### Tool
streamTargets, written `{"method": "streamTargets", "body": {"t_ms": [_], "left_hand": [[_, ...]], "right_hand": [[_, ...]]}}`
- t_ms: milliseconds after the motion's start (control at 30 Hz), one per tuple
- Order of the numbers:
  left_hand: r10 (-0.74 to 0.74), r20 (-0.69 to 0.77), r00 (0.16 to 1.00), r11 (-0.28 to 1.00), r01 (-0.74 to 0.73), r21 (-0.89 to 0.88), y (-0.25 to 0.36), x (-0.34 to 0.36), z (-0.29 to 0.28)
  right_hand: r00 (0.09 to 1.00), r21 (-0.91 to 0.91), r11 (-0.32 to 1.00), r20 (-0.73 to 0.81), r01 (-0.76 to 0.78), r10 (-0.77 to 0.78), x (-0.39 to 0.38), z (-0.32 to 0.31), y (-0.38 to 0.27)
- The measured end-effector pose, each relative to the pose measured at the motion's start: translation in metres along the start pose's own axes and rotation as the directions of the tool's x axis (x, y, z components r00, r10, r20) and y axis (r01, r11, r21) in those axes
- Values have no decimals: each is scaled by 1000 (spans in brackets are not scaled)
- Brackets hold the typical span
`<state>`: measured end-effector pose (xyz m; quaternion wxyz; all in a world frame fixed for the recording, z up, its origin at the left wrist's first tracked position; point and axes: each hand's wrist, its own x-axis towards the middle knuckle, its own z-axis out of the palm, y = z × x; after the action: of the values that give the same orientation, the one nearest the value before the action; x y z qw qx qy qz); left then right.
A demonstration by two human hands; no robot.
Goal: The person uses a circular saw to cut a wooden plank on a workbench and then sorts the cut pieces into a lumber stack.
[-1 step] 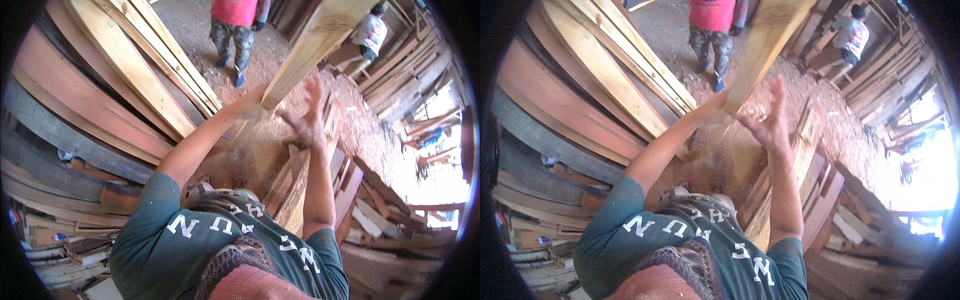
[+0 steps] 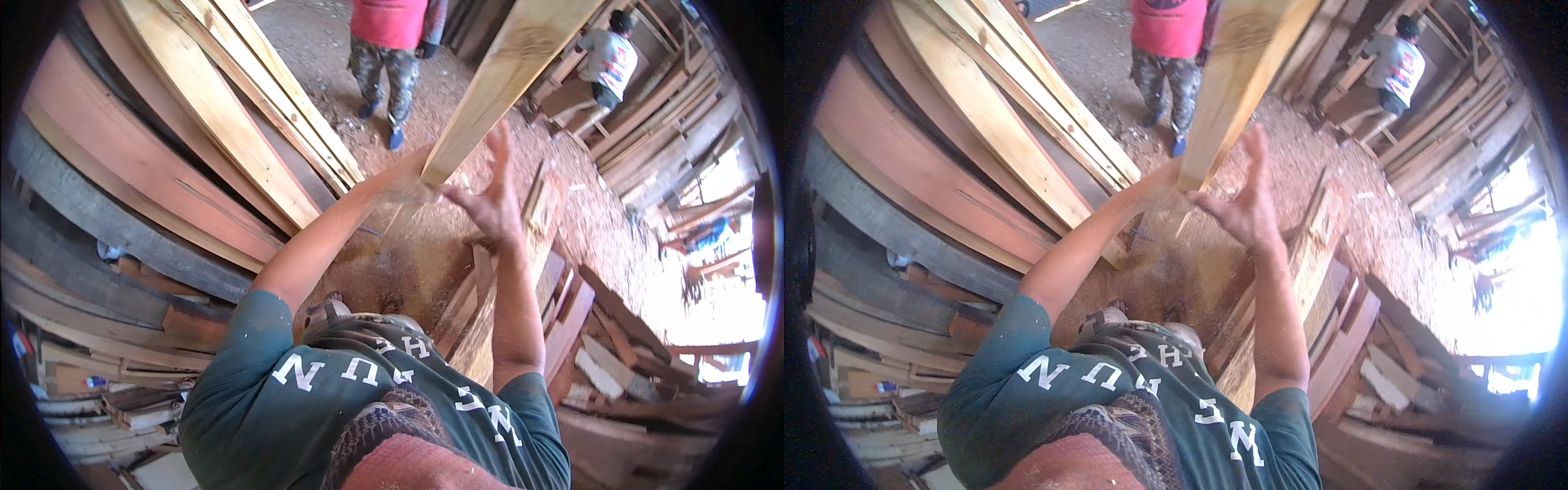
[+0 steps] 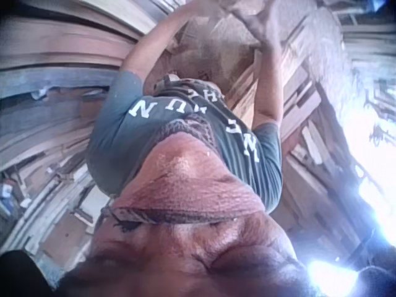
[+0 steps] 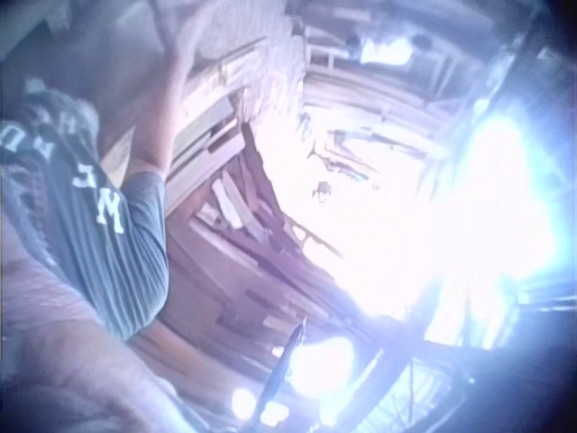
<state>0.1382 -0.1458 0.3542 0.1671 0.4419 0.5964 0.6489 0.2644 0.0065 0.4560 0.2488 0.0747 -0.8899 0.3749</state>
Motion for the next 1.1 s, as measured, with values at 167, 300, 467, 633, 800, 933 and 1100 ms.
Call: {"method": "streamTargets", "body": {"t_ms": [167, 300, 467, 633, 800, 933, 1100], "left_hand": [[-181, -67, 981, 978, 187, 92, 5, -25, -8], [-403, -190, 895, 908, 417, 42, 33, -32, -22], [-503, -393, 770, 773, 604, 193, 89, -19, -42], [-439, -603, 666, 820, 572, 35, -9, -111, -85], [-619, -662, 423, 345, 903, 255, -124, -260, -37], [-851, -517, 89, 161, 982, -96, -169, -361, 40], [-861, -503, -78, 145, 910, -389, -239, -493, 149]], "right_hand": [[975, 316, 947, 221, -64, -7, 50, 43, 7], [950, 332, 943, 293, 9, -112, 84, 62, -4], [935, 311, 944, 292, 107, -203, 137, 67, -13], [902, 479, 875, 341, 74, -263, 194, 83, -39], [879, 484, 868, 359, 110, -312, 240, 104, -32], [863, 458, 881, 392, 116, -317, 277, 121, -27], [809, 539, 815, 372, 212, -456, 331, 158, -18]]}}
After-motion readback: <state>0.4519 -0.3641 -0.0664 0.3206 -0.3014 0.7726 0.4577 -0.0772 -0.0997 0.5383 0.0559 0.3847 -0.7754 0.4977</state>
